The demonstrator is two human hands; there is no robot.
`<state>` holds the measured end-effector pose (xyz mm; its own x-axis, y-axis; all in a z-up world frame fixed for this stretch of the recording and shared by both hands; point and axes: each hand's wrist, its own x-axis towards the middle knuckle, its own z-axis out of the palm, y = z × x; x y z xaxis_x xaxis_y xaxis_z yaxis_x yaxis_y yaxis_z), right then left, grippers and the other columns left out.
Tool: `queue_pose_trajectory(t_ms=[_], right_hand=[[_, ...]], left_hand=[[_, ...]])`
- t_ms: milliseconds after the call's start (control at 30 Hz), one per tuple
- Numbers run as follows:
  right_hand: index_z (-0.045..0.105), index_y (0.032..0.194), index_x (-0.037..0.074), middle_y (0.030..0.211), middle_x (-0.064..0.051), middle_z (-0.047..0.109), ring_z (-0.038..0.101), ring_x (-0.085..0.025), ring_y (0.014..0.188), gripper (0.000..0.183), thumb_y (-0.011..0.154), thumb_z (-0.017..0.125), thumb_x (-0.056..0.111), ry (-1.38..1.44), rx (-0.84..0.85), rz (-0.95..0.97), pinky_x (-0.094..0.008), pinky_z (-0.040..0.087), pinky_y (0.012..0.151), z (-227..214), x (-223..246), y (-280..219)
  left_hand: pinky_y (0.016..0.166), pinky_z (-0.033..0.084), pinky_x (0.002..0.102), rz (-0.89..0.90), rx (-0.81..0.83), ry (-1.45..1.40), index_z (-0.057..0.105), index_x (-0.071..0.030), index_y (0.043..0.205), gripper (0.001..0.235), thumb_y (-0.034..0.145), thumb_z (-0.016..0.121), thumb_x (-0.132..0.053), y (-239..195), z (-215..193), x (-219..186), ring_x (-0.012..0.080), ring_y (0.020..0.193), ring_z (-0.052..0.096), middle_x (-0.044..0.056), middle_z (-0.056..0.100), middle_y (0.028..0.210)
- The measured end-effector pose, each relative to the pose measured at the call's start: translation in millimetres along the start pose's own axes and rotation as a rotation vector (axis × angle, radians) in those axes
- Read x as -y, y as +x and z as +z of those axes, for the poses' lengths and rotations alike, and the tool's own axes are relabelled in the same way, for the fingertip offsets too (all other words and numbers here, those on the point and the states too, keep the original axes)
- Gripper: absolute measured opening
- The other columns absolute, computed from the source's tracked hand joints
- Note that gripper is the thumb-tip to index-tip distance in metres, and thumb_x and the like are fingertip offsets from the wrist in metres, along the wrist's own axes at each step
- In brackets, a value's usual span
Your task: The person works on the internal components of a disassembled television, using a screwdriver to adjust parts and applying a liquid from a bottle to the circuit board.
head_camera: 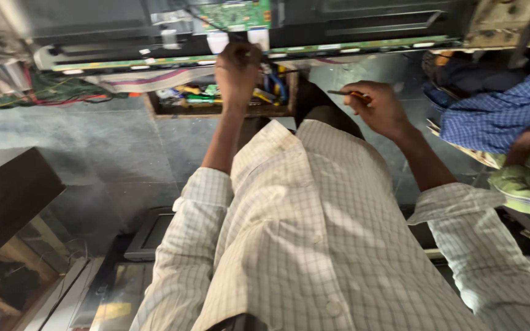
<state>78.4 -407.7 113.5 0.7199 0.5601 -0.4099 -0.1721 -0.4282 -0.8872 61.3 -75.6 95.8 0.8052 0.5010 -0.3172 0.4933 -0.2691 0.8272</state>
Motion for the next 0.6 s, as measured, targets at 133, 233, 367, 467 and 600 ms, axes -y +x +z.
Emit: queue_pose_trajectory(t_ms=[133, 233, 367, 467, 600], right_hand=[[0.072, 0.119, 0.000, 0.097, -0.009, 0.073, 0.068, -0.015, 0.080, 0.020, 0.101, 0.070, 0.010, -0.062, 0.046, -0.078, -0.028, 0.057, 0.073, -11.5, -15.3, -8.3], [0.073, 0.116, 0.001, 0.097, -0.009, 0.073, 0.069, -0.014, 0.082, 0.019, 0.100, 0.072, 0.011, -0.100, 0.057, -0.112, -0.028, 0.056, 0.073, -27.1, -21.4, -14.3], [0.072, 0.113, 0.001, 0.095, -0.006, 0.070, 0.066, -0.009, 0.081, 0.015, 0.102, 0.072, 0.012, -0.039, 0.049, -0.116, -0.025, 0.055, 0.072, -47.4, -30.2, -9.6], [0.072, 0.112, 0.001, 0.092, -0.006, 0.067, 0.056, -0.009, 0.070, 0.014, 0.101, 0.071, 0.009, -0.092, 0.032, -0.088, -0.027, 0.044, 0.059, -74.1, -39.1, -4.0], [0.073, 0.117, 0.001, 0.092, -0.005, 0.062, 0.050, -0.009, 0.069, 0.013, 0.105, 0.073, 0.007, -0.147, -0.071, -0.179, -0.026, 0.038, 0.061, -125.6, -41.4, -4.2]], left_hand=[[0.065, 0.055, 0.032, 0.146, -0.056, 0.090, 0.071, -0.003, 0.090, 0.014, 0.093, 0.079, -0.014, -11.3, 7.2, -18.0, 0.0170, 0.070, 0.073, 0.008, 0.074, 0.079], [0.069, 0.058, 0.034, 0.306, -0.019, 0.096, 0.070, -0.003, 0.095, 0.006, 0.092, 0.073, -0.007, -26.0, 16.9, -36.1, 0.0201, 0.075, 0.074, 0.010, 0.071, 0.088], [0.075, 0.057, 0.043, 0.569, 0.135, 0.306, 0.070, -0.005, 0.102, 0.011, 0.091, 0.071, -0.004, -37.7, 37.0, -53.3, 0.0333, 0.088, 0.070, 0.012, 0.066, 0.100], [0.068, 0.052, 0.047, 0.530, 0.250, 0.400, 0.069, -0.007, 0.100, 0.007, 0.094, 0.073, -0.008, -42.4, 61.8, -60.3, 0.0345, 0.089, 0.070, 0.012, 0.064, 0.103], [0.074, 0.055, 0.047, 0.543, 0.335, 0.373, 0.070, -0.009, 0.107, 0.015, 0.092, 0.072, -0.009, -37.4, 91.4, -67.2, 0.0354, 0.090, 0.068, 0.011, 0.061, 0.105]])
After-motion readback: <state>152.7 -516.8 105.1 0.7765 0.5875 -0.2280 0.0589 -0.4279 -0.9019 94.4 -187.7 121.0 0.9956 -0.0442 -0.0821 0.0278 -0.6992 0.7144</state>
